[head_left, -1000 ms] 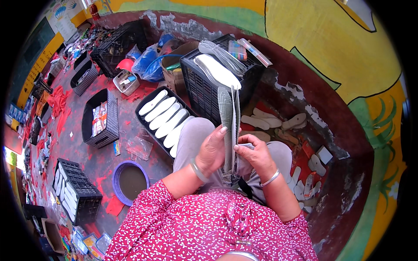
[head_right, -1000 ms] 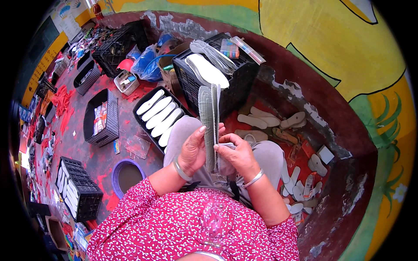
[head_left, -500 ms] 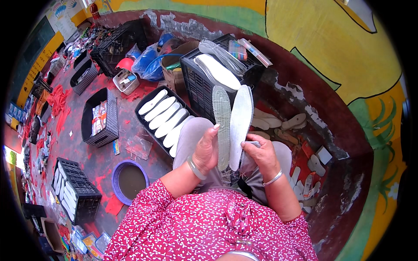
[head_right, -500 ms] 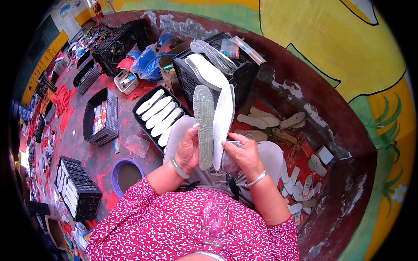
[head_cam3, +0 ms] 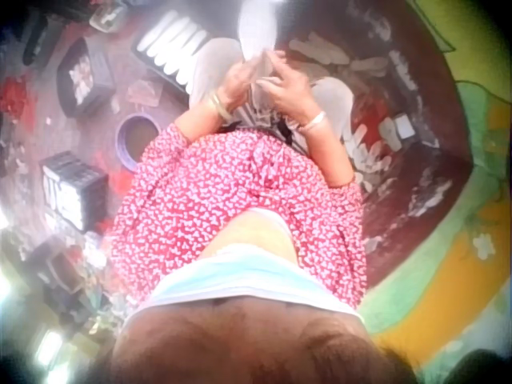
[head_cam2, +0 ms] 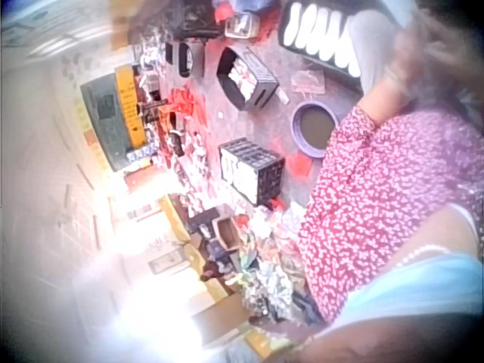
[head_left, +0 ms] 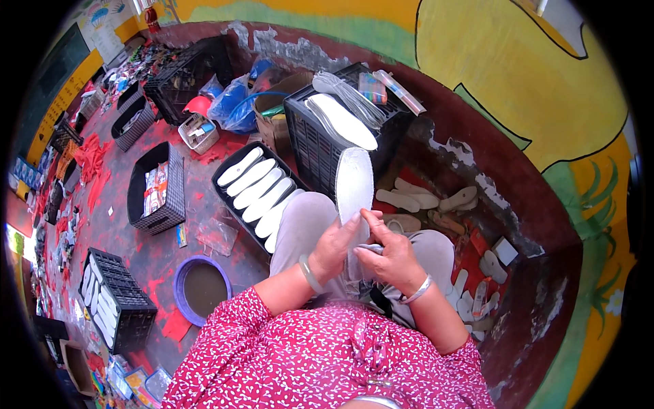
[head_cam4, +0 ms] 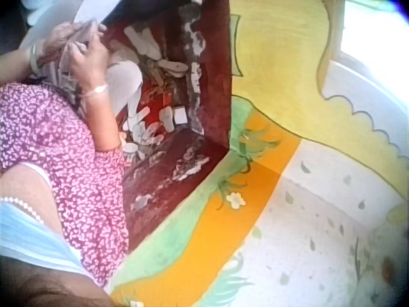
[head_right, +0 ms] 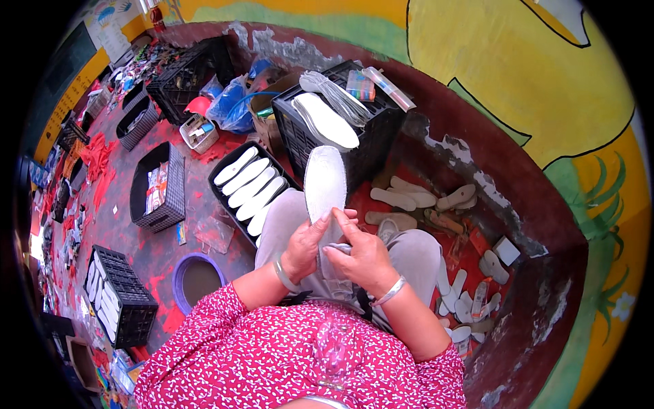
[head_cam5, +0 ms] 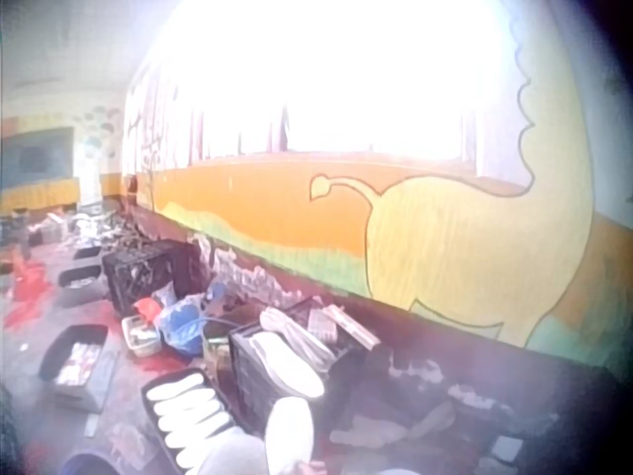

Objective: The person wipes and cleans shoe insoles by hand using a cloth, then places them into a storage crate.

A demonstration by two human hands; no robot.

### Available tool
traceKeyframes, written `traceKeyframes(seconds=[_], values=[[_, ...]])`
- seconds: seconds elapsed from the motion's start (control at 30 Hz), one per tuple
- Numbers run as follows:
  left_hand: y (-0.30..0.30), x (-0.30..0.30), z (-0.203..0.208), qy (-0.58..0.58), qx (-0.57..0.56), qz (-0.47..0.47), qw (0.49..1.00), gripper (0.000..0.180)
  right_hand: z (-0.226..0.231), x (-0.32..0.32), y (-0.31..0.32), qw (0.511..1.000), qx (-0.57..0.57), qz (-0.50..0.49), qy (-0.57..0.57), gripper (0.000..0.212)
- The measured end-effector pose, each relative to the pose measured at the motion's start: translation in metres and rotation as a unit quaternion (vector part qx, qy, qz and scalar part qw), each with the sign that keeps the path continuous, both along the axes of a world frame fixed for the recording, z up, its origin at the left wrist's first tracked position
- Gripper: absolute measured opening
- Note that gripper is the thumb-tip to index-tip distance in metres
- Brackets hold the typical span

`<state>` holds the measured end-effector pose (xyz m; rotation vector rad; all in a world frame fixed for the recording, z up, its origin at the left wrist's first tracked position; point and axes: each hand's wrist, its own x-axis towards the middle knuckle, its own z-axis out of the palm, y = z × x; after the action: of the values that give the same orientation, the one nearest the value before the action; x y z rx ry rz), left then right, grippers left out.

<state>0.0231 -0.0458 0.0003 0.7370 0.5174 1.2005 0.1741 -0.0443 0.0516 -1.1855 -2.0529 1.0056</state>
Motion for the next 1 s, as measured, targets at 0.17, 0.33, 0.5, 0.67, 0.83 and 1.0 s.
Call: traceKeyframes(seconds=[0.17, 0.33, 0.5, 0.67, 0.83, 1.0], values=[[0.000, -0.033, 0.008, 0.010, 0.009, -0.092, 0.996, 0.050, 0.016, 0.038, 0.024, 0.961, -0.189, -0.061, 0.193, 0.036], [-0.015, -0.043, -0.002, 0.054, 0.035, -0.215, 0.974, 0.048, 0.017, 0.039, 0.023, 0.921, -0.279, 0.012, 0.273, 0.040], [-0.025, -0.037, -0.018, 0.129, 0.073, -0.203, 0.968, 0.044, 0.009, 0.028, 0.014, 0.915, -0.294, -0.037, 0.273, 0.017], [-0.025, -0.051, 0.011, 0.343, 0.249, 0.089, 0.901, 0.021, 0.016, 0.022, 0.018, 0.934, -0.230, -0.048, 0.269, 0.015], [-0.024, -0.067, 0.026, 0.428, 0.297, 0.147, 0.841, 0.019, 0.034, 0.003, 0.014, 0.944, -0.190, -0.038, 0.267, 0.014], [-0.022, -0.098, 0.039, 0.198, 0.050, -0.017, 0.979, 0.009, 0.040, -0.013, 0.027, 0.932, -0.271, -0.017, 0.242, 0.017]])
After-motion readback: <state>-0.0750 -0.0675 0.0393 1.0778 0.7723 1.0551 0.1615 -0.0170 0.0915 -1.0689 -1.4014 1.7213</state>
